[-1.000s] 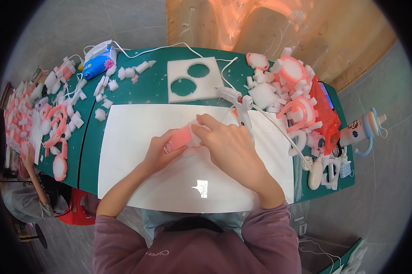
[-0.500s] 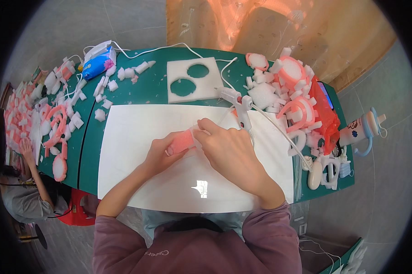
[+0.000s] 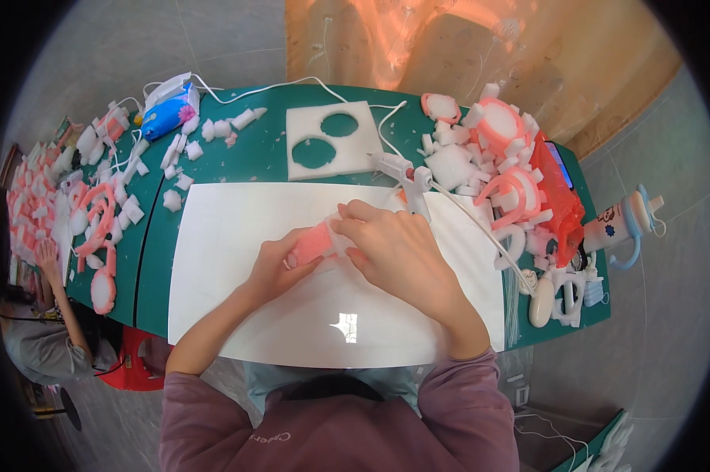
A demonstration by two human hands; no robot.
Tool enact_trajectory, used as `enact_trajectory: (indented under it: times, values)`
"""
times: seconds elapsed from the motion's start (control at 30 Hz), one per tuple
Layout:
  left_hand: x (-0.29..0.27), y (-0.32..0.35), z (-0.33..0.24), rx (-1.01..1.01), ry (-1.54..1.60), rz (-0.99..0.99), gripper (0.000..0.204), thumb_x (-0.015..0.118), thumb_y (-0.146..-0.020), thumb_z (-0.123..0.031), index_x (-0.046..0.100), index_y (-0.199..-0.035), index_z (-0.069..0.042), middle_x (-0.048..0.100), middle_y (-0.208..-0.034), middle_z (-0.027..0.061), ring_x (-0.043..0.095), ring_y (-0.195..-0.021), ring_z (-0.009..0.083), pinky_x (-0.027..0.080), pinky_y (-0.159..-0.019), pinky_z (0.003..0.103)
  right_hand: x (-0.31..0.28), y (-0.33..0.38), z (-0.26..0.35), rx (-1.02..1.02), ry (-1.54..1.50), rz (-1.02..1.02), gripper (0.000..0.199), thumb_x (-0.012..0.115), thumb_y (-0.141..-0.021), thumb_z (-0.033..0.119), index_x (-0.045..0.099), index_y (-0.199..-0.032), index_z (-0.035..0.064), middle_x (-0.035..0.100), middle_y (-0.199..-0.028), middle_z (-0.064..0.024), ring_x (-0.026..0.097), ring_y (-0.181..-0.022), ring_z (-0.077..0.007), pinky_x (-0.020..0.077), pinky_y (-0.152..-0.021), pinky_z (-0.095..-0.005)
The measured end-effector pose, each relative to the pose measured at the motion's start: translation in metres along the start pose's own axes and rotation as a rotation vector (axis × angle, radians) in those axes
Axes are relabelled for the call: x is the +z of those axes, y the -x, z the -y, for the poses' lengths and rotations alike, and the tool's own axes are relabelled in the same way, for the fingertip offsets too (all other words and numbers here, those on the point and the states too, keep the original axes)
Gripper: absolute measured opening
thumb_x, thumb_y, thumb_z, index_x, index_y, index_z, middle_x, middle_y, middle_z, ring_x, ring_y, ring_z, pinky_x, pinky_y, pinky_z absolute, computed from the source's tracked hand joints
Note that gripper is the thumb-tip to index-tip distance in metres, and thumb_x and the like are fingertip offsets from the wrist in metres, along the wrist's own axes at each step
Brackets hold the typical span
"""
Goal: Assemble pink and white foam pieces using a glue gun to create a structured product.
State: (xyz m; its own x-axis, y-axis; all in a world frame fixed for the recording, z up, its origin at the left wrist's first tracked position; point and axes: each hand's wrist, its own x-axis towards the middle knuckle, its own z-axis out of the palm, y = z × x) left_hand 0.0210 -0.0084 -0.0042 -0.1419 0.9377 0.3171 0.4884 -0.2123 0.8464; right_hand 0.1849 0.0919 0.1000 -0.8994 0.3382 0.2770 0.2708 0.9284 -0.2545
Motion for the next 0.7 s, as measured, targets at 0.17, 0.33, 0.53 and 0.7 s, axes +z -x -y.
enact_trajectory:
  times: [0.17,0.33,0.53,0.7]
  values:
    - [0.0012,-0.0010,-0.0015,0.010,0.012,-0.014,0.036,0.065,-0.072,-0.011,0.052,-0.105,-0.003,0.062,-0.082,0.0123,0.060,-0.068,0.0209,0.046,-0.064,0.026,-0.0012,-0.0017,-0.0027,0.019,-0.001,0.026,0.026,0.067,-0.062,0.009,0.062,-0.088,0.0090,0.059,-0.092,-0.0024,0.058,-0.074,-0.0228,0.0433,-0.054,-0.0323]
    - [0.0011,-0.0017,-0.0023,0.003,0.013,-0.012,0.036,0.065,-0.072,-0.011,0.052,-0.104,-0.003,0.062,-0.082,0.0125,0.060,-0.068,0.0205,0.046,-0.063,0.026,-0.0015,-0.0022,-0.0058,0.001,-0.036,0.012,0.029,0.069,-0.061,0.009,0.062,-0.090,0.0092,0.059,-0.091,-0.0026,0.057,-0.079,-0.0228,0.0439,-0.059,-0.0327]
    - [-0.0003,-0.0016,-0.0001,-0.025,0.037,-0.011,0.036,0.064,-0.072,-0.011,0.051,-0.105,-0.002,0.062,-0.081,0.0117,0.060,-0.068,0.0201,0.045,-0.063,0.026,-0.0022,-0.0034,0.0010,0.063,-0.039,0.055,0.029,0.068,-0.063,0.010,0.062,-0.090,0.0100,0.059,-0.091,-0.0028,0.057,-0.078,-0.0233,0.0442,-0.060,-0.0327]
    - [-0.0016,-0.0016,0.0008,-0.029,0.040,-0.024,0.035,0.063,-0.073,-0.012,0.051,-0.105,-0.002,0.062,-0.081,0.0117,0.060,-0.068,0.0192,0.045,-0.063,0.025,0.0021,-0.0065,-0.0009,0.044,-0.044,0.018,0.029,0.067,-0.064,0.009,0.062,-0.093,0.0102,0.058,-0.094,-0.0032,0.057,-0.078,-0.0238,0.0445,-0.061,-0.0327]
